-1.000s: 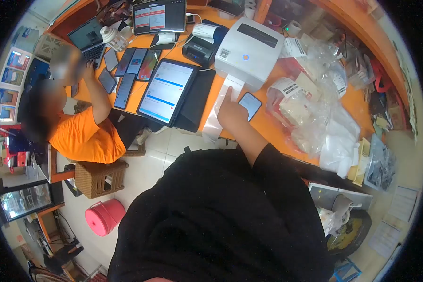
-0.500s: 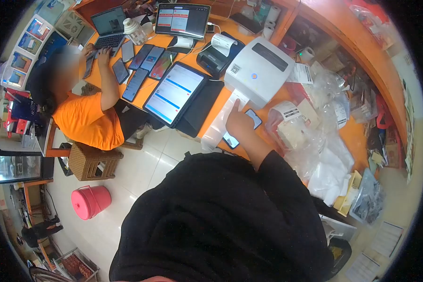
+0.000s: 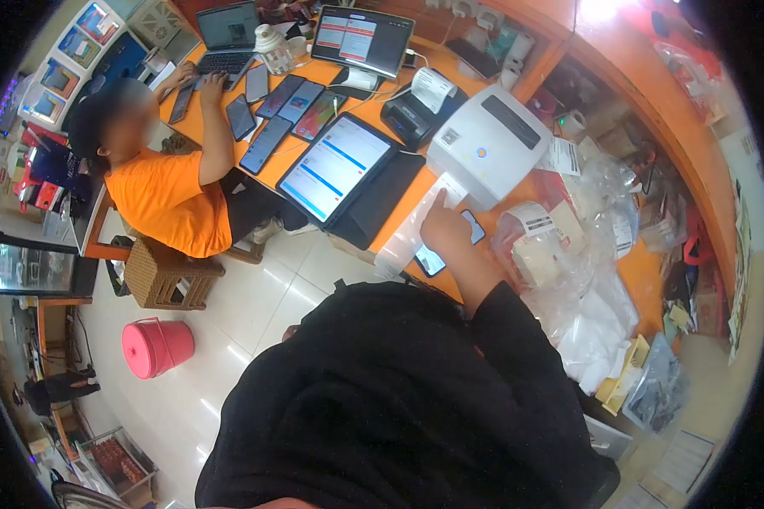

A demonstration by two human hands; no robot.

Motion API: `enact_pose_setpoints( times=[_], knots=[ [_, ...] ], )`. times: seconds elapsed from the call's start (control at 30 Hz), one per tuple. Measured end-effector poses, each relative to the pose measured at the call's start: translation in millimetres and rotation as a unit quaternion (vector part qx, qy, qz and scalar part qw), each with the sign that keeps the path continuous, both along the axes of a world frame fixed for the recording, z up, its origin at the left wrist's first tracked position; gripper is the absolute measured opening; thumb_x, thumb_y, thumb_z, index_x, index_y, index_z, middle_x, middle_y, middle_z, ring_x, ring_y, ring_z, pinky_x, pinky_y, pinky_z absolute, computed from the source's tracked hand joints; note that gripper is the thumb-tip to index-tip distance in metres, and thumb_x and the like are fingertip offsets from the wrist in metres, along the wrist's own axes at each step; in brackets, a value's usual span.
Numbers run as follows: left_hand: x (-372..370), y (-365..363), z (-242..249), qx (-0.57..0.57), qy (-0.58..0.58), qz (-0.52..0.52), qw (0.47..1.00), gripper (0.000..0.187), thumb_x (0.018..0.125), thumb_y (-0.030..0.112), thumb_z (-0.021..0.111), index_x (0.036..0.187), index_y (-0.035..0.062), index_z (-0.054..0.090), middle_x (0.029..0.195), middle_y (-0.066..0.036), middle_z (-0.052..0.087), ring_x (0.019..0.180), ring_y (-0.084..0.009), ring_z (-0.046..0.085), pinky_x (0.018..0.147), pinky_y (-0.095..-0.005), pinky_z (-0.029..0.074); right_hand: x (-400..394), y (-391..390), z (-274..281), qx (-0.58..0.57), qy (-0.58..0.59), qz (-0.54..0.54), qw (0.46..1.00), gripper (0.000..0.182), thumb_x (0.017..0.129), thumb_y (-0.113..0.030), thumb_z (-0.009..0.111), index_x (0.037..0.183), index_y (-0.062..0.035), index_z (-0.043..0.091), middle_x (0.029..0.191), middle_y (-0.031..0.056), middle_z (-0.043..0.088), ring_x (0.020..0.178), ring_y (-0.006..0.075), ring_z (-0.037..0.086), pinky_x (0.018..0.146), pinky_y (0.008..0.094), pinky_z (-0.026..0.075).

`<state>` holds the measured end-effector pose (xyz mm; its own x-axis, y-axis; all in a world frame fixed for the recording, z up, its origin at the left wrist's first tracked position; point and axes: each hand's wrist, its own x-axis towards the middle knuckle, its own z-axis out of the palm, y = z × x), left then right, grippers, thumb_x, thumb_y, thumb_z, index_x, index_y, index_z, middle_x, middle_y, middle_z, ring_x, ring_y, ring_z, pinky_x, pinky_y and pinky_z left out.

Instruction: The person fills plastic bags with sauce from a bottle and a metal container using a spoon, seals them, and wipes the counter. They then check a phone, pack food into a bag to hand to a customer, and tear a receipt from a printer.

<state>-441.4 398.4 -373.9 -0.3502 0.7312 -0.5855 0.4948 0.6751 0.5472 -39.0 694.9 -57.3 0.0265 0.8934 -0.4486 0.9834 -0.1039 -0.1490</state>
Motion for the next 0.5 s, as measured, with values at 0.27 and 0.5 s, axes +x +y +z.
enact_pose_setpoints(
  times=[0.27,0.5],
  knots=[
    [-27,-36,-46,-0.078,-0.031,0.043,0.996,0.054,0.066,0.034,0.080,0.110,0.0068,0.063,0.094,-0.017,0.069,0.092,-0.0264,0.067,0.081,-0.0358,0.053,-27,8,15,-0.018,0.000,-0.022,1.000,0.080,0.087,-0.025,0.048,0.143,0.0124,0.005,0.111,0.0246,0.063,0.099,0.0359,0.064,0.085,0.0455,0.049],
    [-42,-51,-50,-0.085,0.000,0.002,0.996,0.056,0.065,0.035,0.081,0.109,0.0062,0.063,0.093,-0.017,0.069,0.091,-0.0260,0.067,0.081,-0.0354,0.053,-22,0,4,-0.058,0.004,-0.053,0.997,0.080,0.088,-0.025,0.043,0.143,0.0130,-0.001,0.113,0.0256,0.062,0.104,0.0356,0.062,0.088,0.0437,0.048]
  ],
)
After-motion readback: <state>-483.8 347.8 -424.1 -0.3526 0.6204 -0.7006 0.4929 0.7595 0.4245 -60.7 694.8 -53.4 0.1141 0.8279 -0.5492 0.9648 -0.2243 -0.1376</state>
